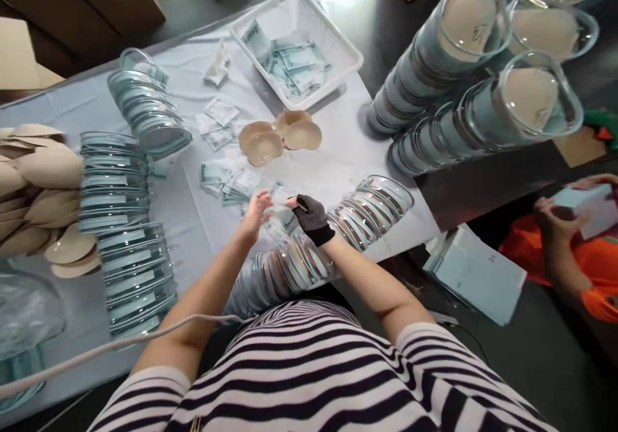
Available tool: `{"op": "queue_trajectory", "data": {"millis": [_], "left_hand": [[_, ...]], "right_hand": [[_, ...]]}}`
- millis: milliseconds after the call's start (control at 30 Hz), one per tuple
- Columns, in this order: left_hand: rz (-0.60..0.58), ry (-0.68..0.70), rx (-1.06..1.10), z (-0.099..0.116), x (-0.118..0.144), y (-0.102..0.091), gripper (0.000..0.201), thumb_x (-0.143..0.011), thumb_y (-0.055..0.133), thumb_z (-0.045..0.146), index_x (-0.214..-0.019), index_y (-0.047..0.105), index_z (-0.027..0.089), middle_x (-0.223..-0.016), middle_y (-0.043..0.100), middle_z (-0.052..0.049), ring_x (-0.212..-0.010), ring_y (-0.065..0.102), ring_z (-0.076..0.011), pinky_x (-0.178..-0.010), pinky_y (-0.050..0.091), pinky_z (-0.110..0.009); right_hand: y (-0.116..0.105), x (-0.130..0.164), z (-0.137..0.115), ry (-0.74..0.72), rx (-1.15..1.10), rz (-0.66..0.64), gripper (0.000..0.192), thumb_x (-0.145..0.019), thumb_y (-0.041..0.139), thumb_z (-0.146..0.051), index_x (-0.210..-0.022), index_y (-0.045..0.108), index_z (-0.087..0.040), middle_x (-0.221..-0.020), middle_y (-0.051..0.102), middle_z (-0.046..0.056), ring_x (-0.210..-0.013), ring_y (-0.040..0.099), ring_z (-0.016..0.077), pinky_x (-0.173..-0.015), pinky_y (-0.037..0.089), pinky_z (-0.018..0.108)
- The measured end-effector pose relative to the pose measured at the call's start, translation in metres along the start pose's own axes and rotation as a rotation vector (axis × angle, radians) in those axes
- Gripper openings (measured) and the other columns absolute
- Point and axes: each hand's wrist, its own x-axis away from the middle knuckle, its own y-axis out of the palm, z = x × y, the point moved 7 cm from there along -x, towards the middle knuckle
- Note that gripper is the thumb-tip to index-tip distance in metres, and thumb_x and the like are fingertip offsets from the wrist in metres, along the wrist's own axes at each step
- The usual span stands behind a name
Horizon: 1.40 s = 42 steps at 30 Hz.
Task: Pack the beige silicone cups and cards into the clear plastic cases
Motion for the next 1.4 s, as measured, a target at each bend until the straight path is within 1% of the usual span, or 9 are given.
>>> {"op": "queue_trajectory", "data": {"millis": [200,367,433,533,667,767,967,1267,1400], "left_hand": [[0.039,0.584,-0.467,0.056,0.022,0.02,0.034,-0.088,0.059,0.053,-0.081,0.065,0.02,-0.134,0.056,-0.014,-0.134,0.045,-0.0316,-0.111,0.037,-0.049],[0.128,0.531,-0.429,0.058,0.012,0.044,0.028,-0.088,0.06,0.046,-0.074,0.058,0.022,-0.078,0.064,-0.004,-0.083,0.064,-0.0217,-0.085,0.051,-0.039],[0.178,0.491,-0.366,0.063,-0.014,0.055,0.03,-0.088,0.059,0.046,-0.071,0.052,0.022,-0.071,0.059,-0.002,-0.073,0.06,-0.0187,-0.076,0.051,-0.034],[0.184,0.599,-0.37,0.098,-0.079,0.072,0.021,-0.093,0.051,0.041,-0.09,0.056,0.021,-0.099,0.065,-0.008,-0.099,0.062,-0.0213,-0.091,0.049,-0.036],[0.235,0.529,-0.873,0.137,-0.183,0.08,0.038,-0.085,0.063,0.029,-0.119,0.059,0.015,-0.127,0.06,-0.016,-0.126,0.051,-0.0318,-0.109,0.035,-0.046],[0.116,0.329,-1.202,0.129,-0.21,0.083,0.026,-0.087,0.056,0.024,-0.108,0.067,0.012,-0.113,0.067,-0.019,-0.115,0.058,-0.0359,-0.104,0.037,-0.05],[-0.126,0.59,-0.985,0.123,-0.091,0.08,0.033,-0.095,0.046,0.034,-0.112,0.071,0.022,-0.109,0.071,-0.008,-0.106,0.063,-0.0257,-0.093,0.046,-0.034],[-0.232,0.588,-0.354,0.121,0.054,0.022,0.036,-0.088,0.061,0.045,-0.111,0.074,0.02,-0.095,0.074,-0.005,-0.092,0.068,-0.0248,-0.086,0.052,-0.034],[-0.51,0.375,-0.192,0.099,0.097,-0.027,0.047,-0.075,0.074,0.051,-0.11,0.074,0.02,-0.093,0.073,-0.006,-0.095,0.068,-0.0293,-0.083,0.054,-0.037]], "right_hand": [[0.013,-0.002,0.033,0.372,-0.506,-0.308,0.044,-0.097,0.038,-0.05,-0.096,0.065,-0.016,-0.092,0.071,0.009,-0.079,0.066,0.0181,-0.07,0.055,0.028],[0.001,0.006,0.045,0.404,-0.567,-0.164,0.043,-0.097,0.032,-0.049,-0.113,0.056,-0.017,-0.106,0.068,0.01,-0.089,0.066,0.0169,-0.076,0.056,0.029],[-0.019,0.008,0.051,0.39,-0.489,0.006,0.036,-0.091,0.044,-0.05,-0.101,0.058,-0.018,-0.096,0.067,0.007,-0.085,0.063,0.0171,-0.076,0.055,0.029],[-0.057,0.01,0.059,0.398,-0.309,0.235,0.028,-0.082,0.055,-0.048,-0.083,0.057,-0.02,-0.079,0.064,0.004,-0.076,0.059,0.0176,-0.074,0.053,0.03],[-0.092,0.016,0.07,0.444,-0.276,0.336,0.035,-0.077,0.063,-0.048,-0.092,0.063,-0.017,-0.087,0.068,0.007,-0.082,0.062,0.02,-0.08,0.053,0.034],[-0.108,0.021,0.075,0.465,-0.294,0.328,0.041,-0.079,0.062,-0.051,-0.097,0.064,-0.014,-0.093,0.069,0.01,-0.085,0.064,0.0214,-0.081,0.054,0.036],[-0.139,-0.004,0.027,0.06,0.214,0.294,0.022,-0.079,0.069,-0.038,-0.075,0.067,-0.017,-0.138,0.055,0.015,-0.129,0.049,0.0303,-0.109,0.041,0.042],[-0.077,0.013,-0.083,-0.138,0.08,0.068,0.04,-0.079,0.073,-0.039,-0.112,0.067,-0.017,-0.117,0.068,0.009,-0.108,0.064,0.0225,-0.092,0.052,0.033],[-0.049,0.047,-0.122,-0.171,-0.089,-0.174,0.031,-0.077,0.072,-0.044,-0.09,0.071,-0.016,-0.081,0.069,0.0,-0.075,0.065,0.0164,-0.069,0.054,0.028]]}}
